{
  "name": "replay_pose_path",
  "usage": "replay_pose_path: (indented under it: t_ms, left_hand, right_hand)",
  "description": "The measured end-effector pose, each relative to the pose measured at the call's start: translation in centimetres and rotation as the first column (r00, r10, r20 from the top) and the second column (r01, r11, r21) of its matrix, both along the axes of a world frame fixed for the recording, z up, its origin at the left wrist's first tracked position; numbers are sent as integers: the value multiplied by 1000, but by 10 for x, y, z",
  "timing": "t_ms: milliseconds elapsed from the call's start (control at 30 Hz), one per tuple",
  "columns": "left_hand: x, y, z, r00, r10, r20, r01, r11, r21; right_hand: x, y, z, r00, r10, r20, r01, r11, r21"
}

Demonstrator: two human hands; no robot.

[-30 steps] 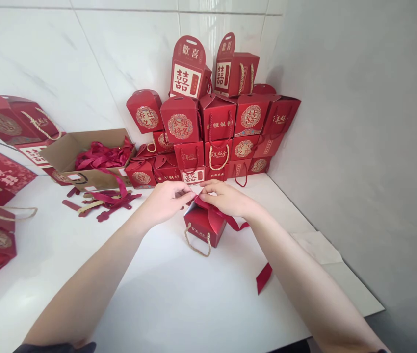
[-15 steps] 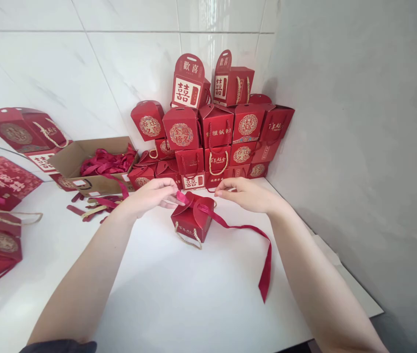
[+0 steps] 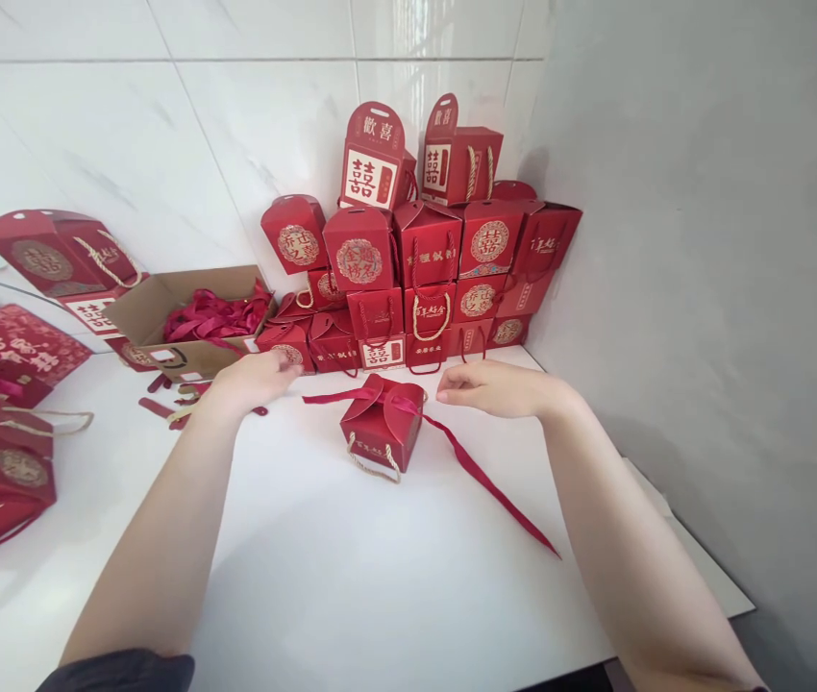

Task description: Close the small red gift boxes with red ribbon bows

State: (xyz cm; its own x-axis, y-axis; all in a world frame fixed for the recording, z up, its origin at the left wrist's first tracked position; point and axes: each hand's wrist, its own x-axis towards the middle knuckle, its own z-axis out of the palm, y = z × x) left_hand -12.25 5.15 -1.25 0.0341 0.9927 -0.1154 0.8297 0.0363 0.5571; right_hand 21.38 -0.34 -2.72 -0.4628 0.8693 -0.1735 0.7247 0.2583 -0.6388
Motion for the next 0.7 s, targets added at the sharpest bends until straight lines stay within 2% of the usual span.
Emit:
replay_pose_path:
  t_ms: [100, 167, 200, 300, 367, 433, 567, 633, 700]
  left_hand:
    - [25, 1, -13, 971, -219, 91, 217, 976, 31]
    - [43, -1, -23, 909, -369, 192, 384, 922, -49]
    - [50, -2, -27, 884, -406, 231, 436, 895, -95]
    - [60, -7, -33, 858, -431, 279, 485, 859, -162]
    - [59, -9, -31, 846, -448, 291, 507, 844, -175]
    - [56, -9, -26, 827, -479, 296, 544, 814, -204]
    - [50, -7, -18, 768, -542, 341, 628, 742, -235]
    - [49, -6, -17, 756, -540, 370, 636, 739, -222]
    - [50, -7, -18, 761, -517, 392, 618, 761, -198]
  right_hand:
    - [-5, 9, -13, 999, 17, -35, -20, 994, -105]
    - [-8, 14, -20, 996, 31, -80, -45, 983, -179]
    - [-10, 15, -23, 993, 46, -113, -69, 975, -211]
    - [-12, 18, -26, 963, 125, -237, -196, 932, -305]
    - [-13, 20, -28, 945, 160, -286, -262, 893, -366]
    - [-14, 22, -30, 941, 164, -296, -275, 879, -389]
    - [-12, 25, -31, 929, 161, -332, -270, 909, -317]
    - [-8, 25, -29, 933, 175, -314, -268, 922, -281]
    - [-3, 23, -23, 939, 194, -282, -269, 929, -256]
